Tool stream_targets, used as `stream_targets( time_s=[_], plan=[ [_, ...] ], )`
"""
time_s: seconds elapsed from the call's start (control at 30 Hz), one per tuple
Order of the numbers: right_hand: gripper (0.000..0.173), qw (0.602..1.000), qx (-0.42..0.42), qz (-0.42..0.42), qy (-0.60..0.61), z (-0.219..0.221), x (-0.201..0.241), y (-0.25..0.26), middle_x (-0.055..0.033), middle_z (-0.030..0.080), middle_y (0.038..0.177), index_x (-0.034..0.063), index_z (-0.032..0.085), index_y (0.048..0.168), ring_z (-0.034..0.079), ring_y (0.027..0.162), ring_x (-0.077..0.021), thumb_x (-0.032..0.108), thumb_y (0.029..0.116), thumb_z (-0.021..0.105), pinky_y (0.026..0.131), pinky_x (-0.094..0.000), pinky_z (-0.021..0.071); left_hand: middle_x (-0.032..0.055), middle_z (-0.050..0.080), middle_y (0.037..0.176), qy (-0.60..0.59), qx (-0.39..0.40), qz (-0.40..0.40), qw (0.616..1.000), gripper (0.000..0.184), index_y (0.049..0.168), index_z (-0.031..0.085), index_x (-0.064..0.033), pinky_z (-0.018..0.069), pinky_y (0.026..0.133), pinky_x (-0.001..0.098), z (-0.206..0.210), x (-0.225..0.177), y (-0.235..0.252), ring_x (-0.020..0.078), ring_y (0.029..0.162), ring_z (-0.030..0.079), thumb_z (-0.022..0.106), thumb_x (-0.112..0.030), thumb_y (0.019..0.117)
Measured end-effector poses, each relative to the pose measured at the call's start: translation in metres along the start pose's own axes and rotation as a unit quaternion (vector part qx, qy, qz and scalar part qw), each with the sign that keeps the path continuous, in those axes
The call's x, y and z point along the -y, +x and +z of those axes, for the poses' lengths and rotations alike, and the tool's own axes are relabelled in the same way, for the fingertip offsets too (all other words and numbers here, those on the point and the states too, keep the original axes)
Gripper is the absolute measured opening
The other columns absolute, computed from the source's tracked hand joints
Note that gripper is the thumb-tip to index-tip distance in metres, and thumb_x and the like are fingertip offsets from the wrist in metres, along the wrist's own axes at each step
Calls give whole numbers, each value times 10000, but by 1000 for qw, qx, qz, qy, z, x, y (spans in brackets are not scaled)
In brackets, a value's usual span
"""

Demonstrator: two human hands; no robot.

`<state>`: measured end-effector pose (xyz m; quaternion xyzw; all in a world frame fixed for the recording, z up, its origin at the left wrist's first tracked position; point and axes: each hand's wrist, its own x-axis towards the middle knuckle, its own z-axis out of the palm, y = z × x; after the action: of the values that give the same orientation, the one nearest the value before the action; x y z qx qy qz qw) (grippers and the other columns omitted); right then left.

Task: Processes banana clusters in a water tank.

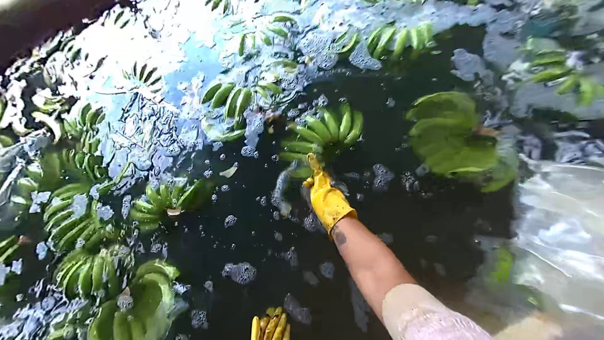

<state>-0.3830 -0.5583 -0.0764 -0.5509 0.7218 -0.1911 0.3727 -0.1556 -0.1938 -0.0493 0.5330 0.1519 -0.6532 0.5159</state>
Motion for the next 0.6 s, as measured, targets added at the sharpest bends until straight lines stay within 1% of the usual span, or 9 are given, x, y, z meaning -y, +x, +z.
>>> stream_targets(
  time_s=[0.07,0.1,0.17,0.23,0.27,0.33,0.37,0.47,0.6],
  plan=[
    [608,997,5,-41,-63,-14,2,-16,-31,616,1401,505,115,1616,694,1088,-306,383,1094,402,840,-634,577,134,668,1321,54,-15,-10,998,592,1370,578,-126,519,1040,499,12,0,5,299,1233,639,382,-586,1053],
    [610,998,18,-36,-55,-20,2,-24,-27,627,1395,513,151,1608,682,1124,-308,352,1088,428,880,-638,561,141,663,1326,99,-13,-5,995,568,1405,551,-119,533,1022,491,19,-1,7,301,1214,649,369,-541,1072],
    [573,999,43,-13,29,-30,-12,-38,-23,628,1400,492,288,1585,650,1189,-239,290,1080,468,982,-540,547,143,642,1368,212,20,35,976,481,1475,498,-117,536,1038,487,37,-4,5,305,1228,644,407,-403,1099],
    [477,976,59,17,210,-33,-44,-58,-36,631,1351,357,432,1550,653,1083,-153,314,1078,483,928,-386,570,74,608,1436,337,71,102,933,514,1543,435,-179,534,1083,469,61,-8,-9,262,1285,616,553,-322,1063],
    [460,952,65,61,294,-35,-56,-73,-44,657,1263,254,486,1511,655,974,-135,395,1073,493,837,-343,579,27,558,1498,384,93,134,909,614,1583,377,-227,514,1117,451,72,-10,-17,227,1339,574,619,-338,1030],
    [535,926,94,140,339,-50,-76,-120,-19,676,1121,218,505,1483,634,827,-108,505,1033,540,731,-307,569,29,491,1556,426,115,191,877,833,1626,271,-233,504,1131,430,94,-10,-24,215,1379,536,734,-370,947],
    [511,920,95,172,339,-54,-88,-145,-7,665,979,203,549,1413,597,709,-94,506,1004,592,627,-285,544,20,455,1584,443,121,211,863,912,1638,240,-235,478,1158,424,101,-8,-27,204,1411,500,768,-400,912],
    [443,920,112,234,295,-71,-110,-218,-17,602,769,162,593,1278,507,516,-103,459,958,671,461,-299,484,-40,343,1654,549,114,254,788,992,1642,239,-239,356,1230,401,117,0,-33,119,1491,368,763,-544,857],
    [547,941,117,258,187,-89,-110,-299,-77,625,727,143,643,1234,511,448,-167,541,874,750,417,-361,490,34,305,1672,589,157,318,726,1096,1627,282,-167,301,1262,410,110,28,-27,173,1542,272,796,-627,775]
  ],
)
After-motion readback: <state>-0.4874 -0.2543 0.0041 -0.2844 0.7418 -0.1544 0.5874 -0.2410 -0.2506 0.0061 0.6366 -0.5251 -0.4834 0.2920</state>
